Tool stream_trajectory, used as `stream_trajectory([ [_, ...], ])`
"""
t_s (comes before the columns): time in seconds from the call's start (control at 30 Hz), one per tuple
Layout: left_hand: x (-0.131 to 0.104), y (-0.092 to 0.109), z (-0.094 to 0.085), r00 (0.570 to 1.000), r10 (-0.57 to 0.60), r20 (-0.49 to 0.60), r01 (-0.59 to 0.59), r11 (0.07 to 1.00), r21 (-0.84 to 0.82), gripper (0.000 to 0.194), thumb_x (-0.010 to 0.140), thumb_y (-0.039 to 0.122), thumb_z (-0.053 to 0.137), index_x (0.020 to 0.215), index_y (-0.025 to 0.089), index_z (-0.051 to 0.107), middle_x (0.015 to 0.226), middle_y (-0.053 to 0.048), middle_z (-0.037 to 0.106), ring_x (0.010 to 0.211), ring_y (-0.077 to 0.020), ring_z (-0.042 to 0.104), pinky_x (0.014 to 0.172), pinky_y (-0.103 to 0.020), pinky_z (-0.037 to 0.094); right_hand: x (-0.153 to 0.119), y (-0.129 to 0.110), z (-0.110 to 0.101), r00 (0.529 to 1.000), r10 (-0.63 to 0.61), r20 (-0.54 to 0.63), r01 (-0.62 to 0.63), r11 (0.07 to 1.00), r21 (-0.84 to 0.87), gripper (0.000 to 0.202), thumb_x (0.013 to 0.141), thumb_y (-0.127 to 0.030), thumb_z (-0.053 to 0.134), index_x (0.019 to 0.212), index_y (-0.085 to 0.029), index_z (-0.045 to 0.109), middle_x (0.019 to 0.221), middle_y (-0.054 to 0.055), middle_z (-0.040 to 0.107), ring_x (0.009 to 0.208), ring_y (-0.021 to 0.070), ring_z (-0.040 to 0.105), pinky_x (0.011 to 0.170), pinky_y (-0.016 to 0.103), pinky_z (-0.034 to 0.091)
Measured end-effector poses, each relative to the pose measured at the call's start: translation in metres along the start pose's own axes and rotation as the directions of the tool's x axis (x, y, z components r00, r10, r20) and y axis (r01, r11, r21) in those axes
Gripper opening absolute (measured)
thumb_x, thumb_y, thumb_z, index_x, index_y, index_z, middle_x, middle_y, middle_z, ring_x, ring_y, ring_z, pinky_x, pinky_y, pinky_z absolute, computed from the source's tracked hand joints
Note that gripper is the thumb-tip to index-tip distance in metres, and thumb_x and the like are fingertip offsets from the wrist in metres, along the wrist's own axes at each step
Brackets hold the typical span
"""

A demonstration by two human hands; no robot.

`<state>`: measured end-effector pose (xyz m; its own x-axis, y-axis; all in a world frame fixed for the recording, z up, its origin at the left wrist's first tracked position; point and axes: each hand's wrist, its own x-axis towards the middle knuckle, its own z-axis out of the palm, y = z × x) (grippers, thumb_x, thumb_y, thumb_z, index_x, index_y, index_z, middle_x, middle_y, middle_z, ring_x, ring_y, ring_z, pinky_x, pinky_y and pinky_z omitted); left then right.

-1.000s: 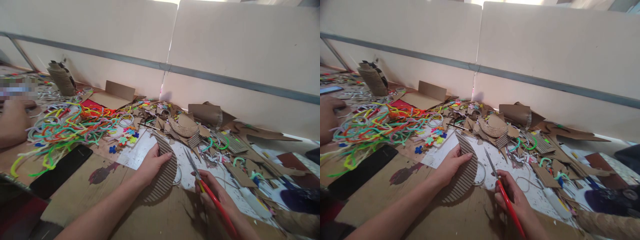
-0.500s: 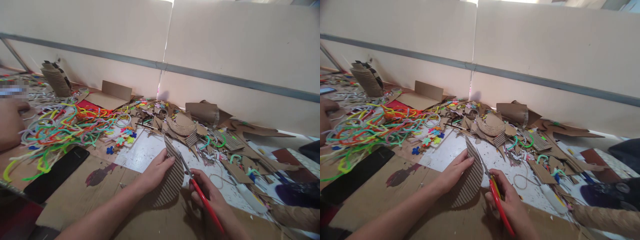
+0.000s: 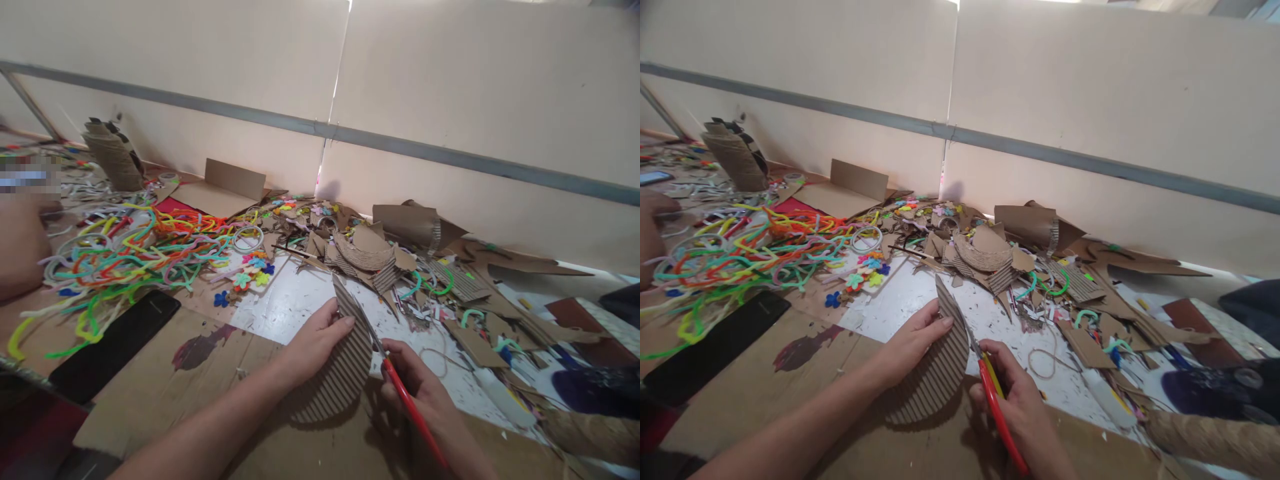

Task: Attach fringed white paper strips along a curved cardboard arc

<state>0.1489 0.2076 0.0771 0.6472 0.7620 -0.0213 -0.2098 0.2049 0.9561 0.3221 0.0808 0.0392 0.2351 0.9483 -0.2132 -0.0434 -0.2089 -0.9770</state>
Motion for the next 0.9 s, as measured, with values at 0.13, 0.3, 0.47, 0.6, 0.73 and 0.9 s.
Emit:
stream_trajectory([
  [0.13, -0.001, 0.0, 0.0, 1.0, -0.018, -0.007, 0.018, 0.999, -0.028, 0.026, 0.092, 0.031, 0.064, 0.115, 0.02, 0.065, 0.116, -0.007, 0.072, 0.111, -0.0261, 0.063, 0.1, -0.036, 0.045, 0.002, 0.002, -0.007, 1.0, -0.024, -0.005, 0.023, 0.996, -0.088, 0.052, 0.075, -0.045, 0.081, 0.12, -0.027, 0.064, 0.076, -0.003, 0.058, 0.059, 0.0142, 0.05, 0.05, 0.025, 0.043],
  [0.3, -0.001, -0.001, 0.001, 0.998, -0.062, 0.015, 0.063, 0.987, -0.147, 0.027, 0.089, 0.033, 0.069, 0.112, 0.021, 0.06, 0.102, -0.005, 0.071, 0.094, -0.0223, 0.066, 0.088, -0.034, 0.049, 0.002, -0.004, -0.009, 0.999, -0.045, -0.009, 0.042, 0.983, -0.18, 0.056, 0.072, -0.051, 0.082, 0.118, -0.025, 0.063, 0.075, -0.002, 0.059, 0.062, 0.0179, 0.053, 0.056, 0.03, 0.045],
  [0.47, -0.002, 0.001, 0.002, 0.998, -0.065, 0.01, 0.066, 0.983, -0.169, 0.024, 0.088, 0.031, 0.069, 0.109, 0.021, 0.06, 0.091, -0.001, 0.068, 0.083, -0.0193, 0.064, 0.084, -0.032, 0.049, 0.0, -0.006, -0.008, 0.996, -0.091, -0.014, 0.083, 0.956, -0.28, 0.06, 0.077, -0.063, 0.075, 0.121, -0.024, 0.062, 0.074, -0.002, 0.054, 0.066, 0.0191, 0.051, 0.059, 0.031, 0.042],
  [0.6, -0.001, 0.001, 0.002, 0.999, -0.035, 0.009, 0.036, 0.989, -0.146, 0.023, 0.088, 0.029, 0.069, 0.109, 0.021, 0.061, 0.1, -0.004, 0.071, 0.092, -0.0209, 0.064, 0.088, -0.033, 0.048, -0.001, -0.006, -0.007, 0.993, -0.114, 0.005, 0.11, 0.945, -0.308, 0.067, 0.078, -0.069, 0.071, 0.124, -0.022, 0.061, 0.077, -0.001, 0.054, 0.071, 0.0197, 0.049, 0.064, 0.032, 0.04],
  [0.73, -0.001, 0.001, 0.001, 0.999, -0.026, 0.021, 0.029, 0.99, -0.14, 0.021, 0.089, 0.029, 0.068, 0.107, 0.02, 0.062, 0.107, -0.006, 0.072, 0.094, -0.021, 0.065, 0.092, -0.034, 0.047, -0.002, -0.01, -0.006, 0.996, -0.094, 0.007, 0.091, 0.945, -0.314, 0.065, 0.079, -0.068, 0.07, 0.125, -0.024, 0.06, 0.076, -0.002, 0.054, 0.069, 0.0195, 0.049, 0.063, 0.032, 0.04],
  [0.9, 0.0, 0.002, 0.001, 0.998, -0.031, 0.053, 0.039, 0.986, -0.162, 0.025, 0.088, 0.029, 0.069, 0.11, 0.021, 0.064, 0.11, -0.006, 0.073, 0.1, -0.0235, 0.067, 0.093, -0.035, 0.047, -0.004, -0.015, -0.006, 0.992, -0.125, -0.018, 0.106, 0.903, -0.417, 0.06, 0.08, -0.063, 0.07, 0.126, -0.026, 0.059, 0.074, -0.003, 0.056, 0.068, 0.02, 0.052, 0.065, 0.033, 0.044],
])
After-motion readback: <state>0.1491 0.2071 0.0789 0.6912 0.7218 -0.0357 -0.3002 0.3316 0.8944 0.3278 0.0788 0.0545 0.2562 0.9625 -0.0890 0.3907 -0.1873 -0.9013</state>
